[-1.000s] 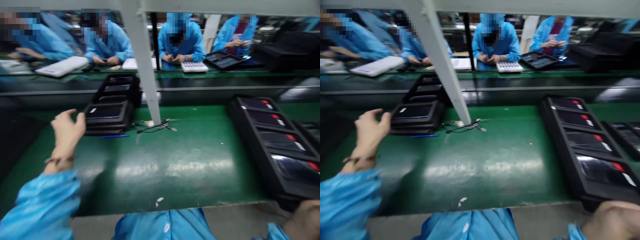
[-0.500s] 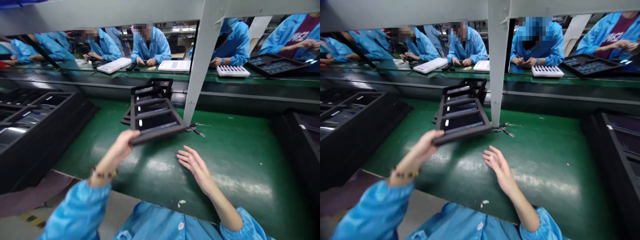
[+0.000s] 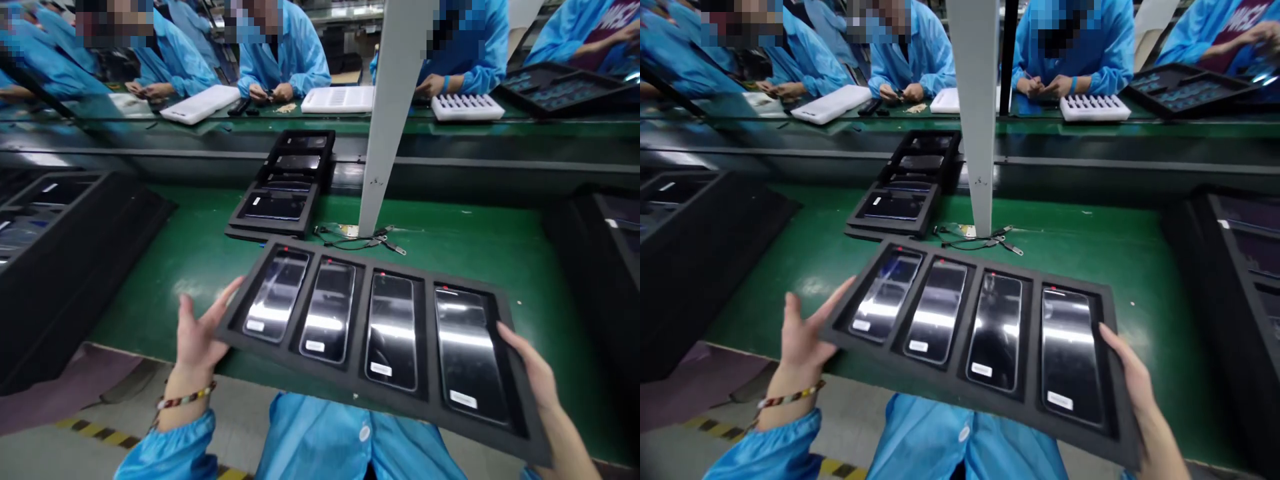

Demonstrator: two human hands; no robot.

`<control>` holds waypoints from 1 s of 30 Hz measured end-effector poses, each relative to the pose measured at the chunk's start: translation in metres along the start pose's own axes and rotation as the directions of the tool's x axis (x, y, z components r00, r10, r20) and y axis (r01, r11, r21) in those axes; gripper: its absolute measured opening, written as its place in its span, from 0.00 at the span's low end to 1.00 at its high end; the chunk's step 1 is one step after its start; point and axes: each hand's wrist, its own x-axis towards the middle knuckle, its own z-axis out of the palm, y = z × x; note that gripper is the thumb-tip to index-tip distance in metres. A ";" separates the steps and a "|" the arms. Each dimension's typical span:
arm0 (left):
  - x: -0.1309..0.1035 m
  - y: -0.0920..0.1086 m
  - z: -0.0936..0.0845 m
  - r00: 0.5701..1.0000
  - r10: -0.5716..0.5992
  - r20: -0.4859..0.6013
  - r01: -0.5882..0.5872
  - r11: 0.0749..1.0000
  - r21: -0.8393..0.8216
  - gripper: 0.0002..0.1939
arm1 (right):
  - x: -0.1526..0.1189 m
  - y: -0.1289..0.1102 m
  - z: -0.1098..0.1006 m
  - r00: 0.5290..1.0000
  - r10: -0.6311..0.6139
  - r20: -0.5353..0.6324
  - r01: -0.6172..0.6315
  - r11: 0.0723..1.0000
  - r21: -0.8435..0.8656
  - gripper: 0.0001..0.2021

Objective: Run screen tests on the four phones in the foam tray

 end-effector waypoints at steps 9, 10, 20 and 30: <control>-0.006 -0.008 0.035 0.939 0.288 0.190 -0.293 0.376 0.879 0.39 | 0.045 -0.020 0.004 0.841 -0.541 -0.005 0.457 0.716 -0.527 0.34; -0.004 -0.011 0.044 0.888 0.392 0.239 -0.352 0.245 0.903 0.37 | 0.044 -0.020 0.007 0.765 -0.644 0.012 0.526 0.615 -0.588 0.32; 0.004 -0.034 0.106 0.770 0.401 0.495 -0.440 -0.229 0.869 0.32 | -0.017 -0.001 0.041 0.729 -0.660 0.182 0.556 0.416 -0.720 0.33; 0.010 -0.040 0.111 0.751 0.456 0.478 -0.439 -0.196 0.877 0.31 | -0.034 -0.004 0.045 0.762 -0.641 0.086 0.529 0.540 -0.655 0.26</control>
